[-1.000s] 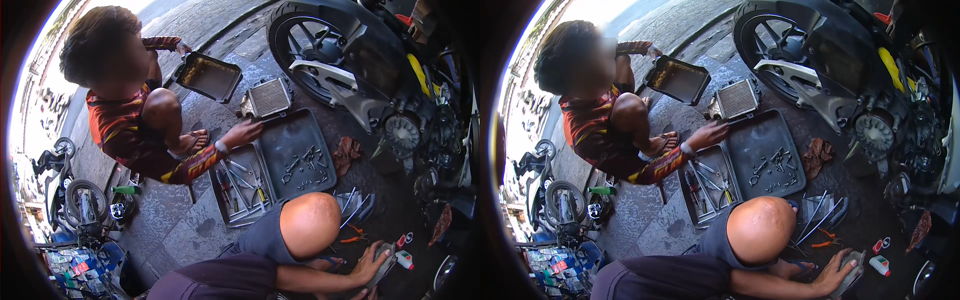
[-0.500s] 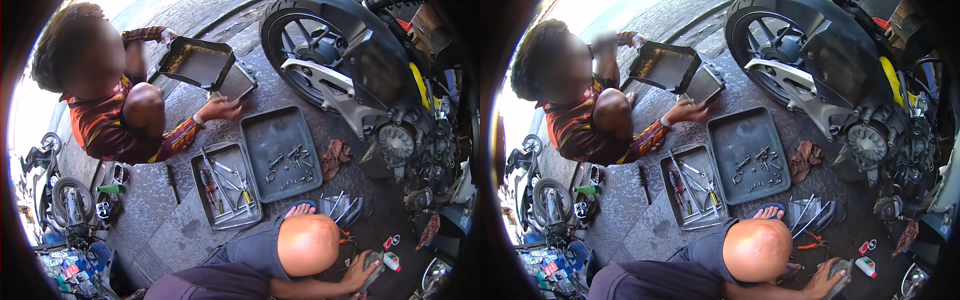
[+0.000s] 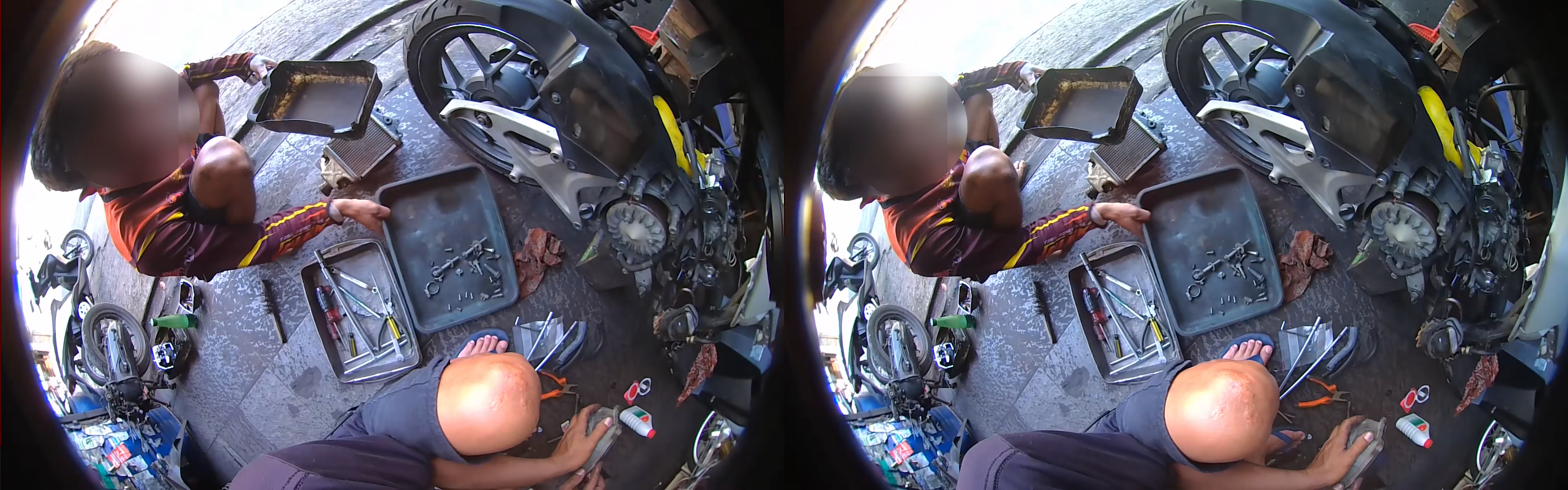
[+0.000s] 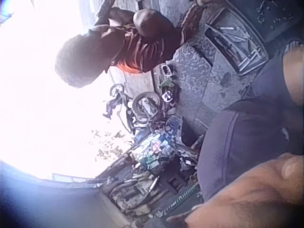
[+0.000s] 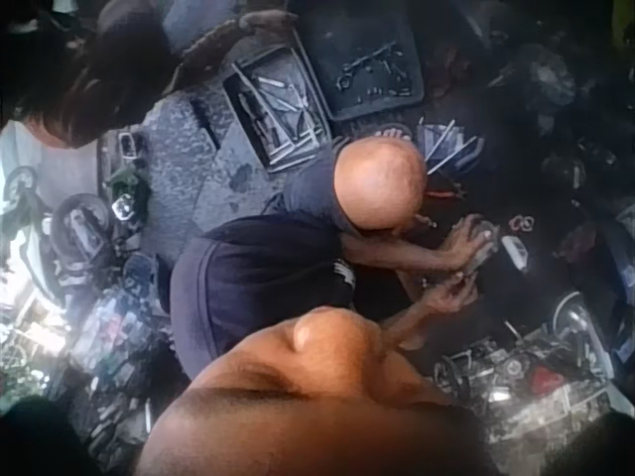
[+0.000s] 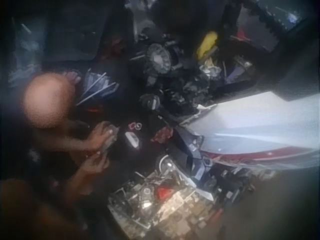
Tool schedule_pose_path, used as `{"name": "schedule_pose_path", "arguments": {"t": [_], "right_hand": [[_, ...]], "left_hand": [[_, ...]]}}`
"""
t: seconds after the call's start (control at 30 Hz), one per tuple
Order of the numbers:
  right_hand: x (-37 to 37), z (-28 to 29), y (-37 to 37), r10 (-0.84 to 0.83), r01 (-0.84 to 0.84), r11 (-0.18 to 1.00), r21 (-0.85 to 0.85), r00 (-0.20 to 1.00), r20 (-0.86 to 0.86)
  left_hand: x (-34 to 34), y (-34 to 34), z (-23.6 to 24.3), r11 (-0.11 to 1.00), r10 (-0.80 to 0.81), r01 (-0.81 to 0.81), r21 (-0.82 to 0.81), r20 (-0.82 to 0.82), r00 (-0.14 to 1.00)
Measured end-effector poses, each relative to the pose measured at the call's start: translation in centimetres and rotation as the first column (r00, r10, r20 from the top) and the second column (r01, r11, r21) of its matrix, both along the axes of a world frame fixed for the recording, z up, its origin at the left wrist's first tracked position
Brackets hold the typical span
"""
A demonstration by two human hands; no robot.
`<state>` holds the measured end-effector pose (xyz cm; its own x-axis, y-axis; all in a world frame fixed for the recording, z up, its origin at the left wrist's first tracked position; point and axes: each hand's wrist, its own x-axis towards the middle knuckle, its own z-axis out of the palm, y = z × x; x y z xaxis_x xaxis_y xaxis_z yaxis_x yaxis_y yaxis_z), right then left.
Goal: The person applies sealant to a gasket and fits it onto a motorcycle engine component, then uses pliers to manipulate internal parts of the motorcycle frame.
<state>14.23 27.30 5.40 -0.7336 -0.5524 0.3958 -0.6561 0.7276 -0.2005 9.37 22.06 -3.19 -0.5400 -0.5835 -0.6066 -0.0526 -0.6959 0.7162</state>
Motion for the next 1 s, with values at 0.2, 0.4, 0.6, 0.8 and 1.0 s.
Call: {"name": "schedule_pose_path", "arguments": {"t": [0.2,0.4,0.6,0.8,1.0], "right_hand": [[-0.4,0.6,-1.1,-0.021,0.020,1.000,0.019,0.998,0.054],[-0.8,0.7,-1.3,0.025,-0.033,0.996,0.080,0.994,0.103],[-0.8,0.5,-2.1,0.006,-0.003,1.000,-0.017,0.992,0.128],[-0.7,0.0,-1.8,0.033,-0.036,0.999,0.040,0.997,0.074],[-1.2,-1.6,-0.5,0.049,-0.044,0.998,-0.039,0.987,0.153]], "left_hand": [[-0.2,-0.1,0.0,1.000,0.004,-0.004,0.001,0.006,1.000],[-1.2,1.7,-3.8,1.000,-0.022,0.022,-0.004,0.046,0.999],[0.0,-1.3,0.0,0.996,0.067,-0.068,0.055,0.013,0.998],[-0.3,-0.7,-1.3,0.998,0.007,-0.010,0.068,0.039,0.999],[0.5,-1.2,-1.4,0.998,0.048,-0.046,0.035,-0.032,0.998]]}}
